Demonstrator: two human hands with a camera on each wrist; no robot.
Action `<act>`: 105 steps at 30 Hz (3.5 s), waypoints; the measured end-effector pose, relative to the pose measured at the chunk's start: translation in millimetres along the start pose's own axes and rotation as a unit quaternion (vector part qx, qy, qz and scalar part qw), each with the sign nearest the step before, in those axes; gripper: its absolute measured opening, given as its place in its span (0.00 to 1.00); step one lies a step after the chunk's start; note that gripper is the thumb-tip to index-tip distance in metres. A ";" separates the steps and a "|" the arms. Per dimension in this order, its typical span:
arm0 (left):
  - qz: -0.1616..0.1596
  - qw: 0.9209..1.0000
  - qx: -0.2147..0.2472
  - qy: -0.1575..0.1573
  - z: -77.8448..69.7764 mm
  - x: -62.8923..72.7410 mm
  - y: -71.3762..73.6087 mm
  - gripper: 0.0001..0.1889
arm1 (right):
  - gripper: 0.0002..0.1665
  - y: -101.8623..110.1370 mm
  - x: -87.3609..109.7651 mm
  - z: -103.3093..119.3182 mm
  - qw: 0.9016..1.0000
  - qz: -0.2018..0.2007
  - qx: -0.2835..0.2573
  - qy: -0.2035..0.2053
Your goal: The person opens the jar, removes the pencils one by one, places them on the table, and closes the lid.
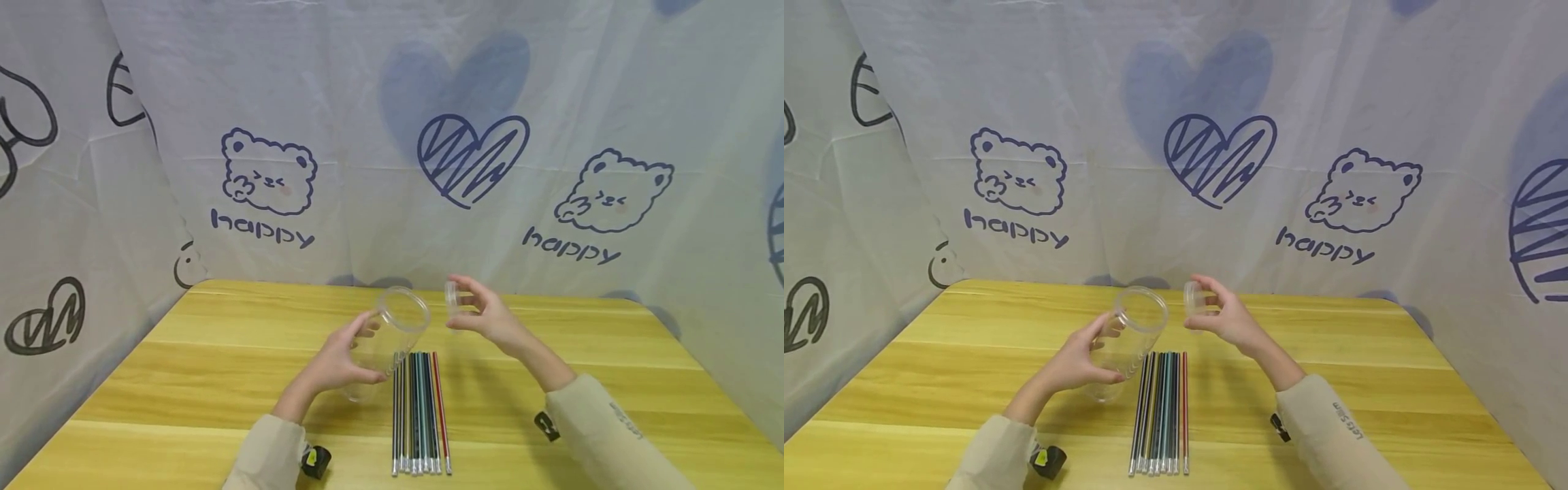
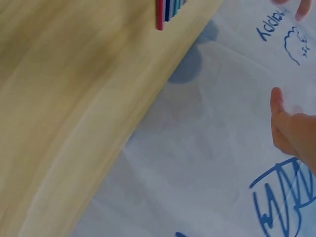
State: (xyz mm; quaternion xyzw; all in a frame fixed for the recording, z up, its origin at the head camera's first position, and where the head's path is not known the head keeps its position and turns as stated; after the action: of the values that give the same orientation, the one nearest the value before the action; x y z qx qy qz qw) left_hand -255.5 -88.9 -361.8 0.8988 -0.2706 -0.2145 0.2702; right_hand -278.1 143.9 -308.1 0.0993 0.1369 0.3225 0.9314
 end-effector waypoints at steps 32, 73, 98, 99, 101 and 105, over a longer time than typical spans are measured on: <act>0.015 0.999 -0.037 0.006 -6.1 -4.7 -4.5 0.50 | 0.41 -38.3 -21.4 42.3 0.962 0.057 0.264 0.037; 0.013 0.999 -0.043 0.012 -6.7 -3.4 -4.9 0.50 | 0.40 -38.8 -19.5 60.8 0.917 0.106 0.384 0.030; 0.028 0.998 -0.052 0.009 -9.1 -4.3 -6.4 0.50 | 0.37 -37.2 -22.4 60.2 0.904 0.112 0.411 -0.045; 0.029 0.998 -0.054 0.010 -8.9 -4.5 -6.6 0.50 | 0.37 -37.4 -22.7 59.2 0.902 0.106 0.415 -0.054; 0.029 0.998 -0.052 0.012 -8.8 -4.8 -6.9 0.50 | 0.37 -37.9 -23.2 57.7 0.901 0.095 0.417 -0.067; 0.028 0.998 -0.050 0.013 -7.9 -4.7 -7.2 0.50 | 0.37 -37.7 -23.1 55.9 0.904 0.087 0.411 -0.076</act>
State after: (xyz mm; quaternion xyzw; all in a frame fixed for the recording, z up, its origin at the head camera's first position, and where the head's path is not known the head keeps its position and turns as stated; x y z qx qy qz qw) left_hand -252.2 -78.0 -359.0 0.8788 -0.2814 -0.2080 0.3244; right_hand -256.1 94.8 -261.4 0.5090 0.1770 0.3091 0.7836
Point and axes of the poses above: each hand's wrist, its own x-axis away from the middle knuckle, its own y-axis out of the back of the hand, z = x × y, the point moved 4 cm from there along -x, towards the middle knuckle, and after that the axes turned 12 degrees about z, right-handed, at the moved point
